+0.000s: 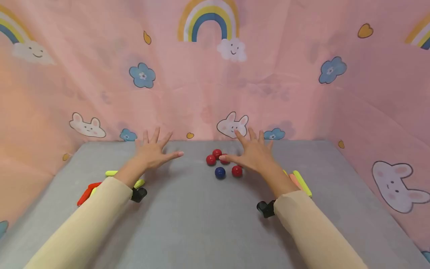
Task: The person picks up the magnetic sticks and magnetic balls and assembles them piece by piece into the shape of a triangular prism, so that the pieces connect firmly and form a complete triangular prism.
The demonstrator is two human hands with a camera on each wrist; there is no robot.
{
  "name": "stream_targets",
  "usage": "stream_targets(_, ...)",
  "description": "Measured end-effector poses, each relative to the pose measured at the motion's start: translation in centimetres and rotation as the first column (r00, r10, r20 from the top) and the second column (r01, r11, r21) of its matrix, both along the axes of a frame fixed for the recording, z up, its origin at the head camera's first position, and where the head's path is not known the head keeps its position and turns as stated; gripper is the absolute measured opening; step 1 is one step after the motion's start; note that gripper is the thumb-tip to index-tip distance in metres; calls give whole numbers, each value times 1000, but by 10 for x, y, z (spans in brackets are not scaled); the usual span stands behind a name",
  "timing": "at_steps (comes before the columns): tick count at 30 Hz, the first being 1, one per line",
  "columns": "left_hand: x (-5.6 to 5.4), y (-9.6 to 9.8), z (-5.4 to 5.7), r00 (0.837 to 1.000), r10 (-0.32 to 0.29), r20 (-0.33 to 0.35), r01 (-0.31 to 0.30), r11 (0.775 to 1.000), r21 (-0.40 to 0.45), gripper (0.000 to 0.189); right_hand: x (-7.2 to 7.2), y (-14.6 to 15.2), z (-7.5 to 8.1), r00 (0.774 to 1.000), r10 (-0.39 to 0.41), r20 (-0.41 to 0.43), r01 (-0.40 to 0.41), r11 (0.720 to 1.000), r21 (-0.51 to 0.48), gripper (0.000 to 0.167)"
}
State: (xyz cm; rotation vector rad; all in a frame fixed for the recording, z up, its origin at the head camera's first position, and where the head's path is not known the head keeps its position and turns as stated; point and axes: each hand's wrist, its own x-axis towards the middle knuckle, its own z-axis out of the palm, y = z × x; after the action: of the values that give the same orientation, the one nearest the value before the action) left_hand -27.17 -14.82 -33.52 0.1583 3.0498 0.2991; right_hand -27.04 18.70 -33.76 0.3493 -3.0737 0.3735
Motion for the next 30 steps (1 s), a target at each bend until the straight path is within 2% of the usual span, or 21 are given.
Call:
stream_targets(4, 15, -22, 1, 999, -27, -40, 29, 999, 46, 90, 13, -1, -2, 999, 6, -49, -10, 997, -78, 106)
stream_targets(10, 51, -55, 8, 996, -37, -87, 50, 985, 162, 64, 33, -1, -12, 986, -20, -166, -22, 969, -248, 99)
stream_targets(13, 69, -68, 8, 996, -9, -86, 27, 979, 203, 55, 41, -3, -21, 984, -36, -177, -31, 932, -362, 90)
stream_targets(17, 87, -79, 4, 994, 25, -108, 4, 967, 256, 48, 47, -6, -37, 969, -36, -246, -96, 861, -500, 73)
stream_targets(21, 96, -85, -1, 990, -6, -142, 40, 970, 238, 41, 47, -7, -52, 921, -49, -386, -188, 812, -553, 52)
stream_targets(25, 99, -85, -5, 989, -64, -135, 89, 978, 191, 36, 44, -7, -67, 872, -71, -485, -230, 815, -531, 38)
stream_targets(27, 100, -84, -6, 991, -72, -117, 92, 978, 185, 36, 44, -6, -74, 861, -75, -502, -237, 816, -527, 35)
stream_targets(30, 102, -84, -9, 994, -70, -86, 84, 980, 180, 35, 43, -5, -81, 860, -73, -505, -242, 813, -529, 33)
